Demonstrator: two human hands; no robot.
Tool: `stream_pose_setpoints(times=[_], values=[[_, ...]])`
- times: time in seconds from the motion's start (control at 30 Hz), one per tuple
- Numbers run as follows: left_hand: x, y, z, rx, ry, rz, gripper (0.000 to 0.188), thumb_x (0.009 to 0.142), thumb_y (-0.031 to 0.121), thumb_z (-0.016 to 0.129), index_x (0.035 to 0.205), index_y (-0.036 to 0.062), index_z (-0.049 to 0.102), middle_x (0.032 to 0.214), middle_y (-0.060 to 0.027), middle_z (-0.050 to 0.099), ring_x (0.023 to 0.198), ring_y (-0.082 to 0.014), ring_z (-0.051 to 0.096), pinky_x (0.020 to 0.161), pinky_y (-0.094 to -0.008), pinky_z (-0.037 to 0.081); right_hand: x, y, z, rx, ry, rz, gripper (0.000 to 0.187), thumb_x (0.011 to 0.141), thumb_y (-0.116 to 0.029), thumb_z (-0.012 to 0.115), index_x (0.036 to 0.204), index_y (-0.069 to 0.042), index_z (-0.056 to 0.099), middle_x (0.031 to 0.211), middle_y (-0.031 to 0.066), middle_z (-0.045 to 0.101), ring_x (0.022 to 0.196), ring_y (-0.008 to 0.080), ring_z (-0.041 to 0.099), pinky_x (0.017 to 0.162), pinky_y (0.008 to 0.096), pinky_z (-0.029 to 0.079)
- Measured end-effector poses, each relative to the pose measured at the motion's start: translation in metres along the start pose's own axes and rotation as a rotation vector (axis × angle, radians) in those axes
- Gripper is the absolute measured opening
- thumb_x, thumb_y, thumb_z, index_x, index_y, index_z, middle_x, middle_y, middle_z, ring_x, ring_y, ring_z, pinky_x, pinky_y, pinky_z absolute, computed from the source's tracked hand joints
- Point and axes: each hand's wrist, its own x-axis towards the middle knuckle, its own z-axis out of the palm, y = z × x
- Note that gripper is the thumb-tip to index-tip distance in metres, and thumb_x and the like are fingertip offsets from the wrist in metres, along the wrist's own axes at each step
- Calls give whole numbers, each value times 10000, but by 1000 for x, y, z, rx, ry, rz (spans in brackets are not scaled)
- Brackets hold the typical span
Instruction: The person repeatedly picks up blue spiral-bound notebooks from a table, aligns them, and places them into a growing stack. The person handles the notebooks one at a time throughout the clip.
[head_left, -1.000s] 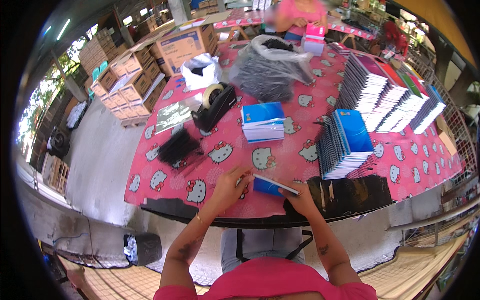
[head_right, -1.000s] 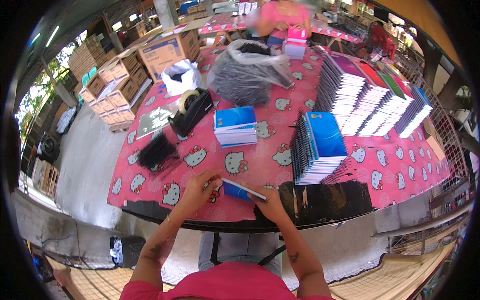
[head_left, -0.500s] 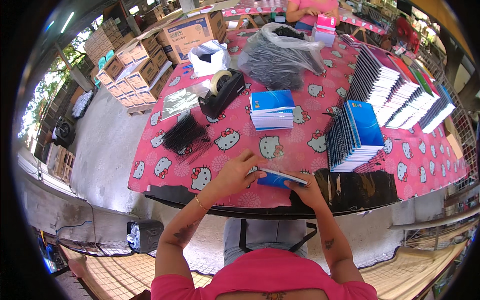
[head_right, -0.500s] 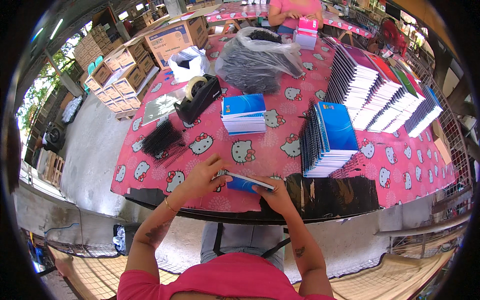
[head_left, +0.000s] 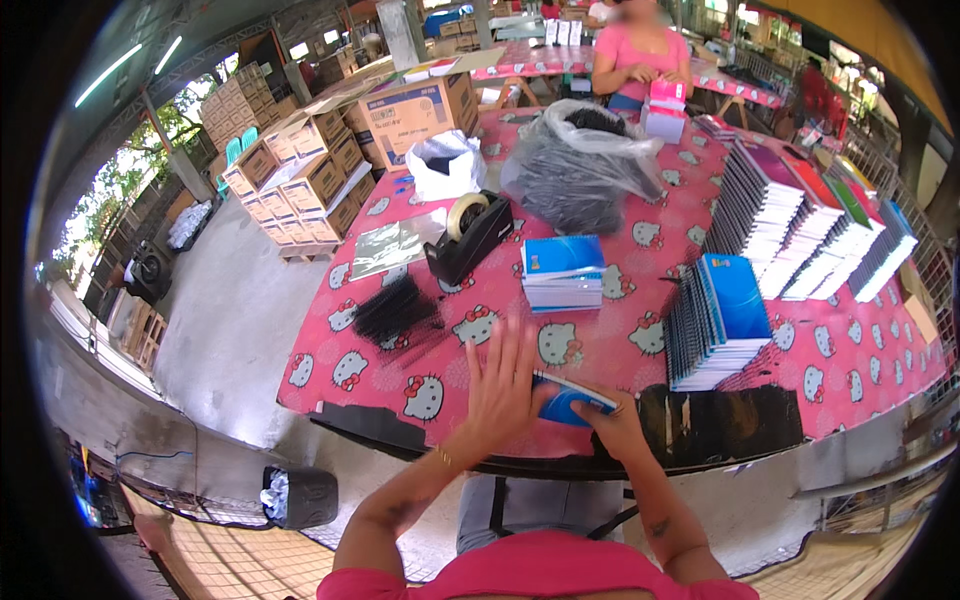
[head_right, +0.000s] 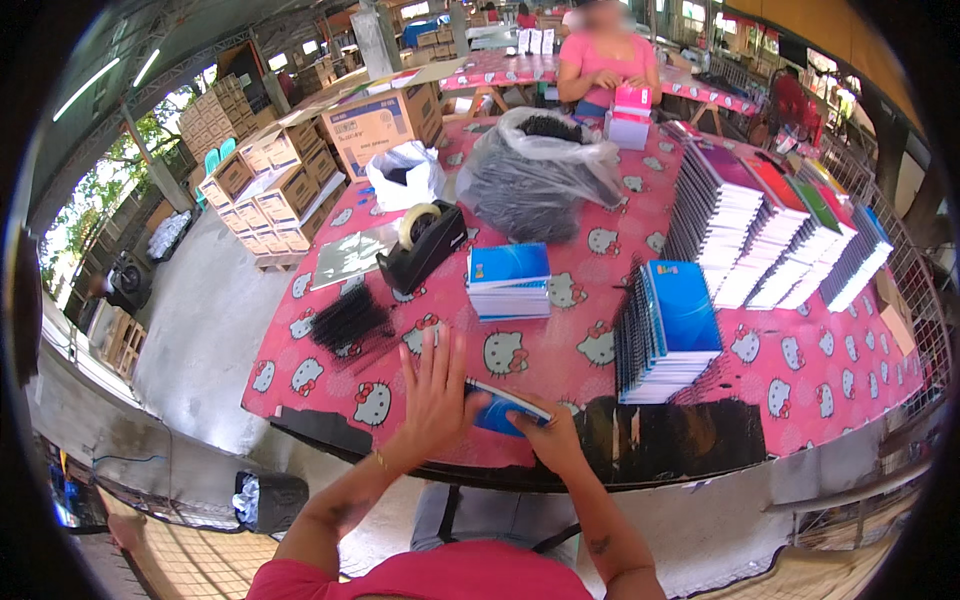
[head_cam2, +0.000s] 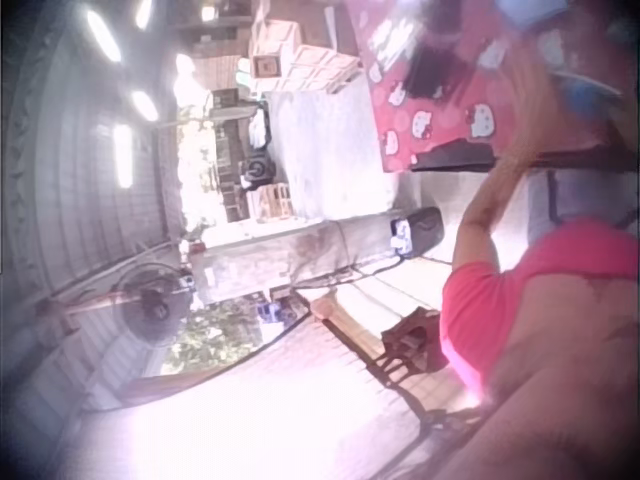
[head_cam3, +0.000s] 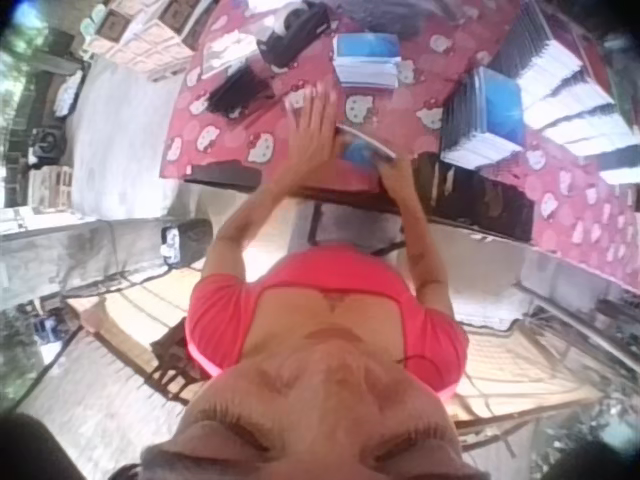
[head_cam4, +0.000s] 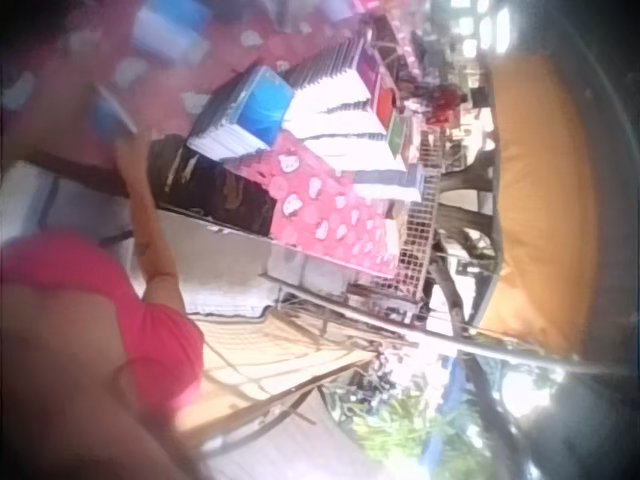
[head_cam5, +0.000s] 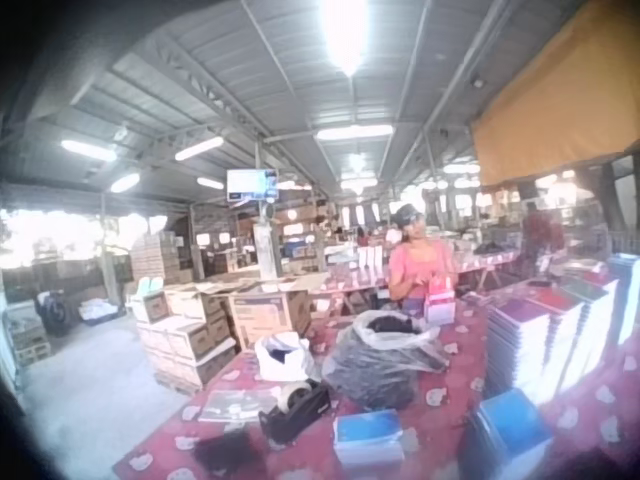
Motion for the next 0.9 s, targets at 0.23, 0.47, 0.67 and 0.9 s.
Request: stream_pose_setpoints(times=[0.23, 0.47, 0.67, 0.9], values=[[-35, 18, 26, 0, 18, 144, 846, 938, 580, 486, 1476, -58, 353, 1560, -265, 322, 1481, -414, 243, 1160, -650, 75, -1, -13, -16, 16, -29, -46, 339, 904, -42, 685, 1240, 2, 668, 1114, 52, 712, 986, 104, 621, 892, 281, 501], [-44, 27, 22, -75, -113, 332, 765, 947, 520, 520, 1476, -17, 387, 1534, -238, 376, 1465, -409, 280, 1149, -620, 188, -4, -18, -16, 30, -70, -22, 372, 902, -19, 680, 1273, -10, 656, 1107, 39, 714, 969, 98, 617, 880, 279, 504], [-39, 32, 30, -65, -22, 409, 792, 939, 594, 485, 1480, 23, 397, 1526, -185, 407, 1466, -369, 292, 1157, -608, 195, -2, -17, -15, 76, -37, -75, 436, 890, 14, 673, 1323, -23, 626, 1163, 44, 713, 1054, 89, 616, 939, 264, 483], [-23, 29, 26, -51, -82, 390, 819, 932, 572, 505, 1456, -46, 381, 1528, -248, 378, 1445, -415, 307, 1141, -634, 211, -1, -18, -16, 37, -34, 6, 445, 895, 34, 644, 1335, -27, 616, 1205, 66, 702, 1068, 99, 617, 943, 266, 487]])
